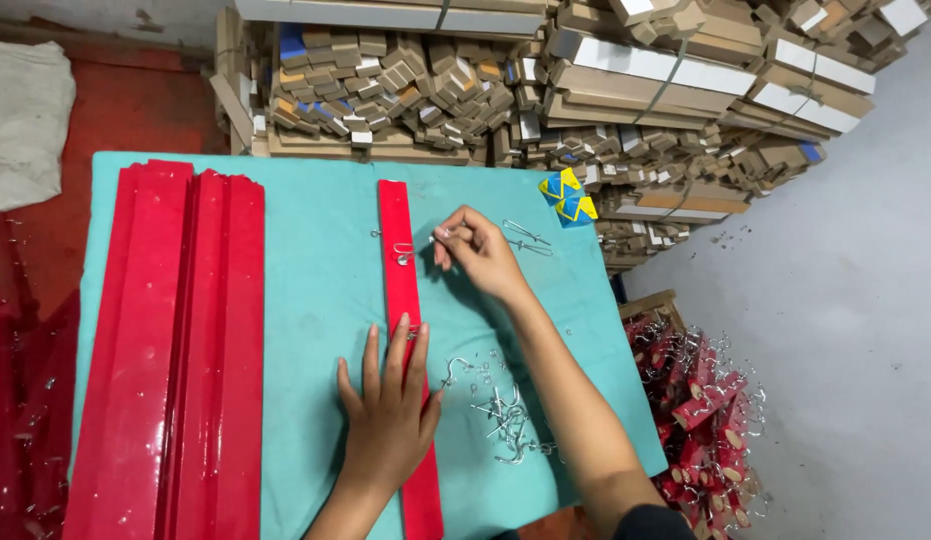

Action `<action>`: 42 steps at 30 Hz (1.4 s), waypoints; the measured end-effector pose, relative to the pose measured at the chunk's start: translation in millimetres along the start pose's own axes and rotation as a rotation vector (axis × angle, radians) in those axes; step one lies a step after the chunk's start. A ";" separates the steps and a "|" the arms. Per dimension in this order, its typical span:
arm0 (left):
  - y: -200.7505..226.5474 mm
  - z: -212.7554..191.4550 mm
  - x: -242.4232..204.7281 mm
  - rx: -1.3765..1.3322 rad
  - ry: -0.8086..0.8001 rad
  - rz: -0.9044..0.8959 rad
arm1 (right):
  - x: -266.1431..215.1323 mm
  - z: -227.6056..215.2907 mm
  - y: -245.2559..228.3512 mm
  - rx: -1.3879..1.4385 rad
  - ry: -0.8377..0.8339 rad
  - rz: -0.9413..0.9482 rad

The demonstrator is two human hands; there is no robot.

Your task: The person assembles red plastic hangers by inserting metal hooks and nails into pre-drilled holes. They work one hanger at a time, securing each hook with a nail, then place the finished hanger into a cardboard box.

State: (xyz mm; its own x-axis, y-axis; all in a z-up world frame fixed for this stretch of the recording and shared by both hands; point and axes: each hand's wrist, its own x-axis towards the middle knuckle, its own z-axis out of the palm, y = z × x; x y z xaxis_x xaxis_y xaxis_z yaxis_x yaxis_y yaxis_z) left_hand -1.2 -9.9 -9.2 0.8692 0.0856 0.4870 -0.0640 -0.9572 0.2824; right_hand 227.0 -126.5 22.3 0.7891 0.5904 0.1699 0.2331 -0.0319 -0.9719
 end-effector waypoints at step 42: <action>0.2 11.7 -2.9 0.200 0.003 -0.008 | 86.8 -15.5 72.5 0.138 0.071 0.086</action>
State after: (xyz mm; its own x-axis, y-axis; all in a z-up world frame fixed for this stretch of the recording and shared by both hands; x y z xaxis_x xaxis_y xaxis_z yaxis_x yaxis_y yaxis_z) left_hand 2.1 -13.6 -20.2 0.8678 0.0939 0.4880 0.0416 -0.9923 0.1169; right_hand 321.2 -90.0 -30.9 0.8419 0.5319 0.0909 0.0860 0.0342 -0.9957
